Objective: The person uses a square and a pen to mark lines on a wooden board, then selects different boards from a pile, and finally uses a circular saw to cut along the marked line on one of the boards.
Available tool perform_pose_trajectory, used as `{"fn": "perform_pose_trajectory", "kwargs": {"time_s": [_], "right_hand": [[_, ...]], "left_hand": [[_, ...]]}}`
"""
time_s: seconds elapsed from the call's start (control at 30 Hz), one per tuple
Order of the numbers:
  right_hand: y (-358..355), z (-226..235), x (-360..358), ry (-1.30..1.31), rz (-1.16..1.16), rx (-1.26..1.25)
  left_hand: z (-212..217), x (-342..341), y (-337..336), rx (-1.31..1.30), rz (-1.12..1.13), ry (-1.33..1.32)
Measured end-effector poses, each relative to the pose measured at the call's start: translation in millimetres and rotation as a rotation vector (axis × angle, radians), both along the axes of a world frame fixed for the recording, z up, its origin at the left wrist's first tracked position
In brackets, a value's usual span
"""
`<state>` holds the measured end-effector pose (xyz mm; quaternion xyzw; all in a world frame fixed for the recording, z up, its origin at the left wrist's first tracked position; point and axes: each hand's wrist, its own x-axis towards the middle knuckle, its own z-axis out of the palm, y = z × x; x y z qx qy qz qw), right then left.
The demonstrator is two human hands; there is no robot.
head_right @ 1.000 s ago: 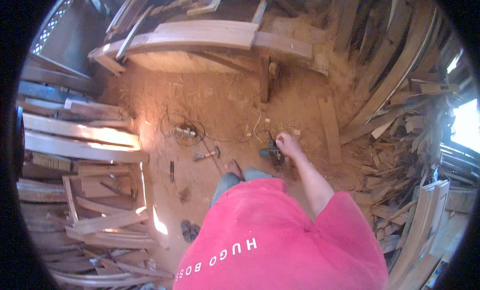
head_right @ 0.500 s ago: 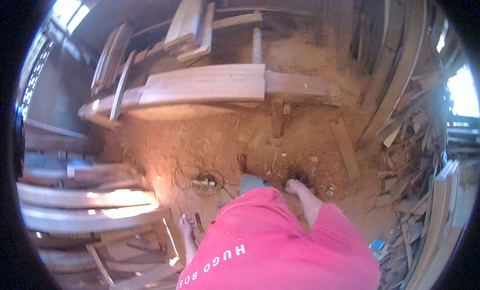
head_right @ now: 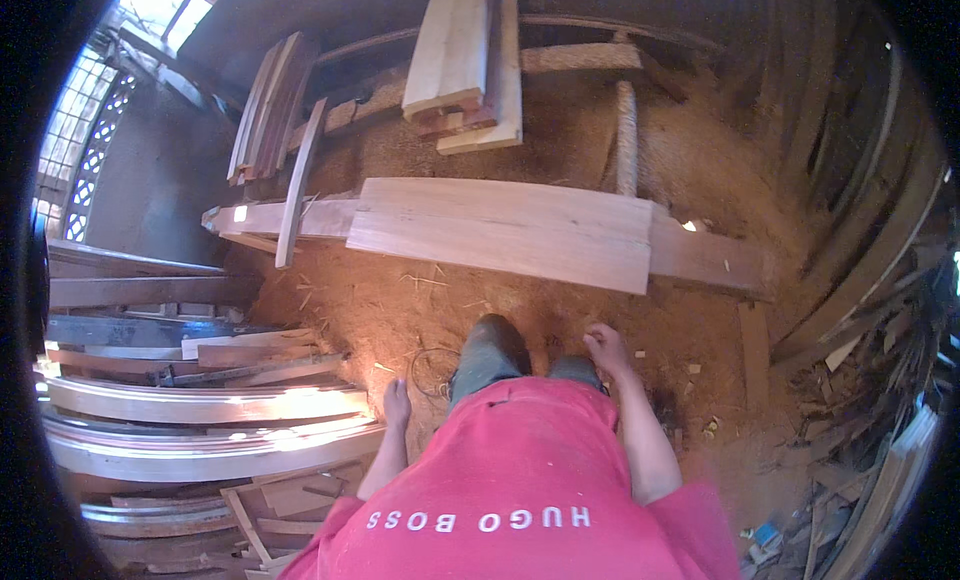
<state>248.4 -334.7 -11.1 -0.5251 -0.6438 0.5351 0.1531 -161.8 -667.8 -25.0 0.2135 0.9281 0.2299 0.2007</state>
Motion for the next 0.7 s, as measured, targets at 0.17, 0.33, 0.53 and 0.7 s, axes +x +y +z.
{"fn": "perform_pose_trajectory", "kwargs": {"time_s": [0.17, 0.33, 0.53, 0.7], "right_hand": [[-37.3, -121.2, 125.0, -0.312, -0.312, -0.072], [-133.4, -98.7, 163.7, -0.472, -0.791, -0.187], [-117.0, -23.8, 46.9, -0.486, -0.743, -0.180], [-160.6, 19.6, 4.6, -0.598, -0.869, -0.327]], "left_hand": [[20.0, -154.5, 169.9, 0.069, -0.104, 0.280], [33.0, -248.7, 317.0, 0.121, -0.283, -0.021], [-43.9, -416.7, 377.3, 0.035, -0.132, 0.064], [-70.5, -371.9, 422.7, -0.128, -0.249, -0.407]]}}
